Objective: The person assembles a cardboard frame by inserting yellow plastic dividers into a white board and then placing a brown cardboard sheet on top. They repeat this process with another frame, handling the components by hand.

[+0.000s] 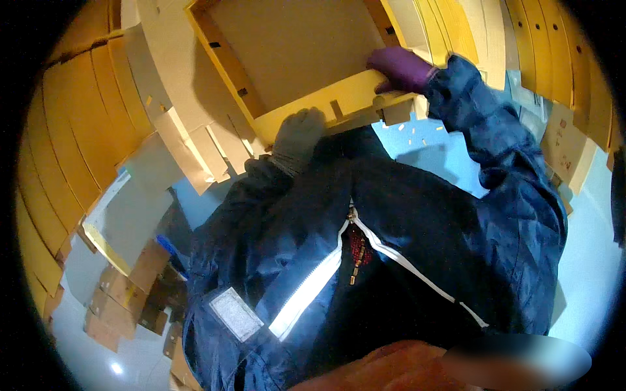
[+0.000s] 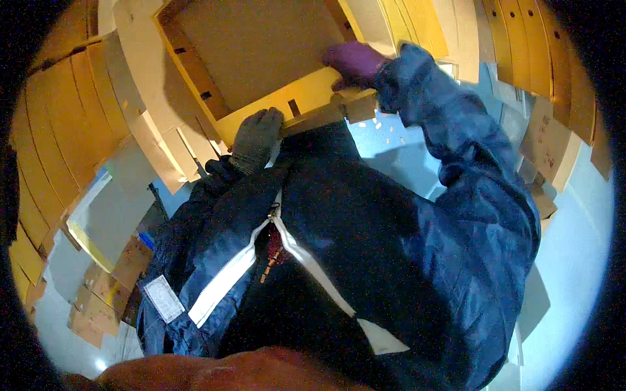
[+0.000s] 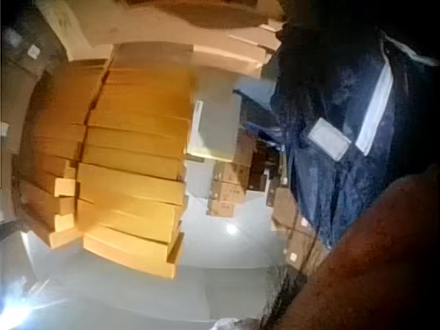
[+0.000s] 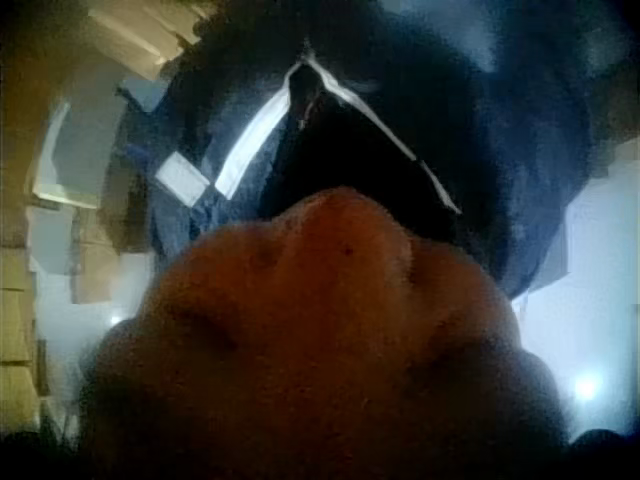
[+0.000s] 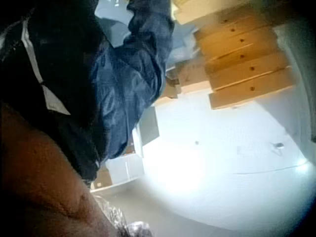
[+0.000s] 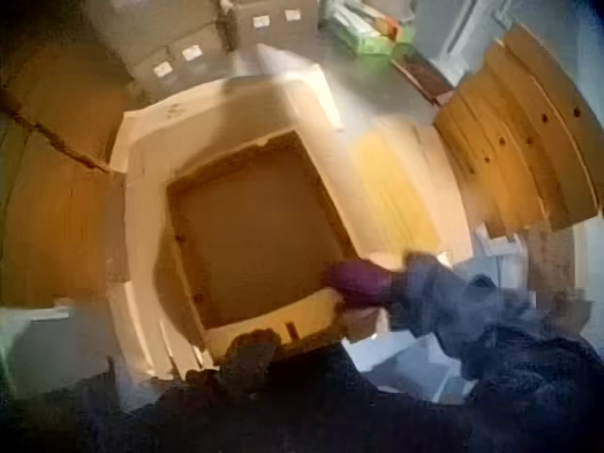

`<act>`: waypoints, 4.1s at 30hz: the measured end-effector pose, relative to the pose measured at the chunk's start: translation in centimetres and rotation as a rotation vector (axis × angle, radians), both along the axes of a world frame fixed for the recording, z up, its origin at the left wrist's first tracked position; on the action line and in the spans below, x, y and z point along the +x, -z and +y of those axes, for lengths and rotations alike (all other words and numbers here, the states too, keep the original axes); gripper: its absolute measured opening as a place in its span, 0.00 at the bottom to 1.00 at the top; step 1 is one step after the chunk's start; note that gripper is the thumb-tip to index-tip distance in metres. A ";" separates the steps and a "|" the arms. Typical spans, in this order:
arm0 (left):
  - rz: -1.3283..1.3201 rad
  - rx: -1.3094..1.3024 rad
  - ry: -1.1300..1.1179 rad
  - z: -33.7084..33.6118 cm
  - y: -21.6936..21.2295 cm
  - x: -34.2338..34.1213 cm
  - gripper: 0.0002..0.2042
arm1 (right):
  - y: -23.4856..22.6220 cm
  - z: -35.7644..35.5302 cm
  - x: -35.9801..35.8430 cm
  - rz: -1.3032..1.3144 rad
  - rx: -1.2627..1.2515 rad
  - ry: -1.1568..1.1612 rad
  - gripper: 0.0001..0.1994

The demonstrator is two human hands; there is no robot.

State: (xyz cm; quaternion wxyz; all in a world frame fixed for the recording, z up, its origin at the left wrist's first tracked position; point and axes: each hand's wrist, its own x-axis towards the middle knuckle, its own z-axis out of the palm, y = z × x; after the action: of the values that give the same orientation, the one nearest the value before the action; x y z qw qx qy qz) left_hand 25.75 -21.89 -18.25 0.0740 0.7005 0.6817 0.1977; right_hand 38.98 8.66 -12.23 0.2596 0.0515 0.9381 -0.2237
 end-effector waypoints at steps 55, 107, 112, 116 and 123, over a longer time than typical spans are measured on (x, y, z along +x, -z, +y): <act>-0.232 -0.623 -0.358 -2.3 8.4 -4.7 0.31 | 31.2 -25.1 58.4 -0.118 0.089 2.048 0.14; -0.068 -0.946 0.257 -6.6 13.2 40.4 0.30 | 42.3 -53.8 79.3 -0.713 -0.061 2.632 0.17; -0.038 -0.948 0.224 -6.6 14.7 39.0 0.27 | 45.1 -55.6 77.7 -0.370 0.150 2.790 0.16; -0.089 -1.036 0.098 -6.7 15.6 37.4 0.26 | 51.0 -55.7 74.1 -0.270 -0.016 2.791 0.22; -0.205 -1.103 0.134 -6.3 15.5 33.5 0.28 | 43.6 -54.0 72.2 -0.260 0.069 2.483 0.25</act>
State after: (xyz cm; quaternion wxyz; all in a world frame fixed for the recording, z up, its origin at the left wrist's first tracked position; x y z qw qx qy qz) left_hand 59.23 -28.20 -33.71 0.5072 0.5771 0.6276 -0.1258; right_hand 111.14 -45.39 -55.82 -0.0374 0.9299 0.2286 -0.2858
